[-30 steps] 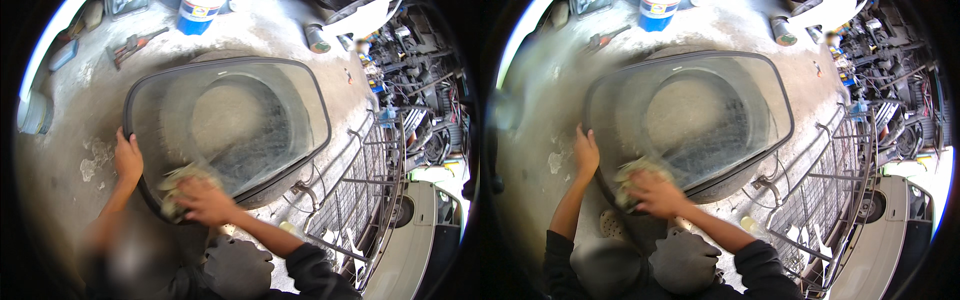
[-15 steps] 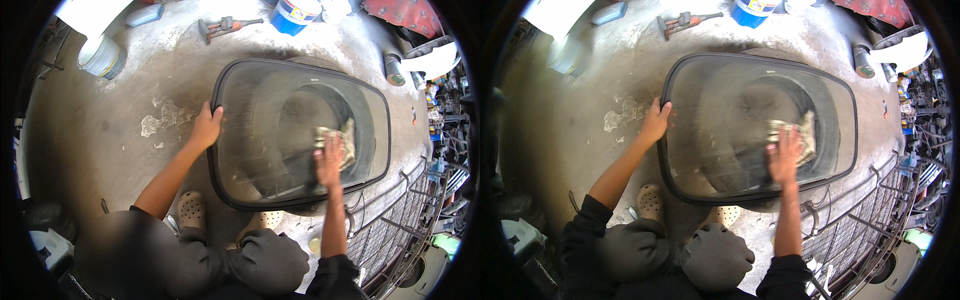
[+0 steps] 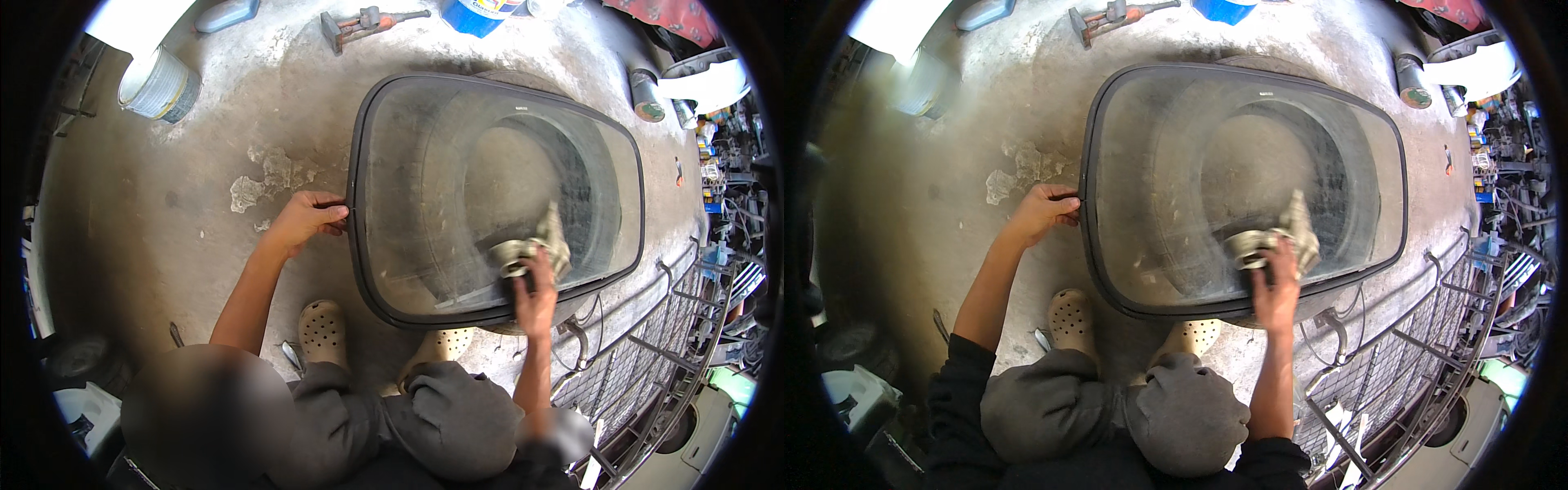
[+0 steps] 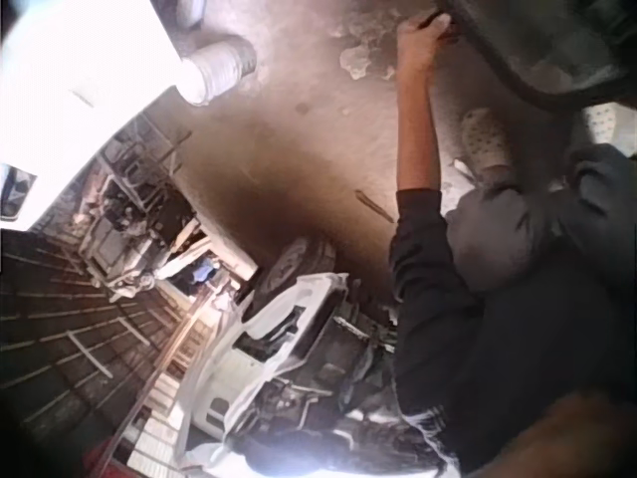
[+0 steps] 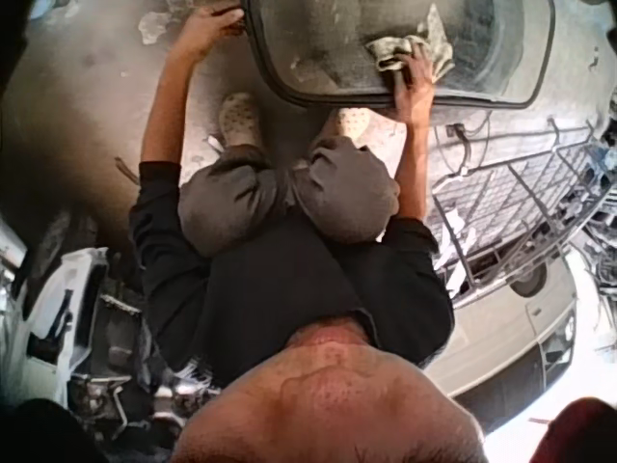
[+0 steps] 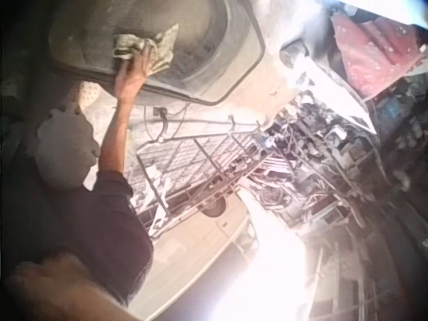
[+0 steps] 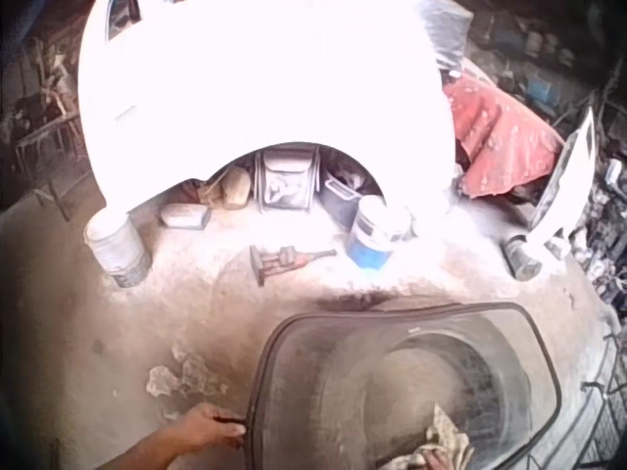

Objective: The person wipes a car window with a cloth, repeatedly cleaning both sides and the rubber seal. They flip the window over to access the other side and continue wiping until the surface appears clear.

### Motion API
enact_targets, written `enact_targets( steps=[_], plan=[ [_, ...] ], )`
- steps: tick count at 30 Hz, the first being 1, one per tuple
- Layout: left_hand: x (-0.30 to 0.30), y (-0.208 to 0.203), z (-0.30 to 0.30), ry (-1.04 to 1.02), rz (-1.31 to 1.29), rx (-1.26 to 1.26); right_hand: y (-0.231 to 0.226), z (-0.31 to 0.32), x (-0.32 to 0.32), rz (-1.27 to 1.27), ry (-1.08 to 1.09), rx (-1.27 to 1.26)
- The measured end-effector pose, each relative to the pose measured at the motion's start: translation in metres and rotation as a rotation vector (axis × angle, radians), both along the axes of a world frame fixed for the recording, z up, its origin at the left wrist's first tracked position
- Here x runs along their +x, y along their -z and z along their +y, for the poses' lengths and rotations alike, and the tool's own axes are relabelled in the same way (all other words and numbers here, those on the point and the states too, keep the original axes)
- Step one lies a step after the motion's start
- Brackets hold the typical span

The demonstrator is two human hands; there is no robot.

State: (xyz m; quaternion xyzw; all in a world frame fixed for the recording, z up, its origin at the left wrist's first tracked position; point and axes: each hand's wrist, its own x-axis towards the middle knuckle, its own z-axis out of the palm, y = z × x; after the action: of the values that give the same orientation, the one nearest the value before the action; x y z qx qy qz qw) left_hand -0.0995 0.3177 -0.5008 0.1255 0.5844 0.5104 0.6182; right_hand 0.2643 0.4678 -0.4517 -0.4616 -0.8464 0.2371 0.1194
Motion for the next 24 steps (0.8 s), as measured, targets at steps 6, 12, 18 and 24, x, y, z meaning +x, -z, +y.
enact_targets(
  steps=[6,12,18,24],
  plan=[
    [-0.001,-0.001,0.002,0.016,0.081,0.012,0.019,0.011,0.041,0.013,0.075,0.089],
    [0.005,-0.010,0.009,0.018,0.140,-0.012,0.043,0.009,0.040,0.055,0.110,0.267],
    [0.019,-0.019,0.013,-0.003,0.238,-0.052,0.040,0.009,0.036,0.041,0.127,0.277],
    [0.034,-0.029,0.008,0.013,0.314,-0.111,0.044,0.010,0.037,0.068,0.136,0.325]
  ],
)
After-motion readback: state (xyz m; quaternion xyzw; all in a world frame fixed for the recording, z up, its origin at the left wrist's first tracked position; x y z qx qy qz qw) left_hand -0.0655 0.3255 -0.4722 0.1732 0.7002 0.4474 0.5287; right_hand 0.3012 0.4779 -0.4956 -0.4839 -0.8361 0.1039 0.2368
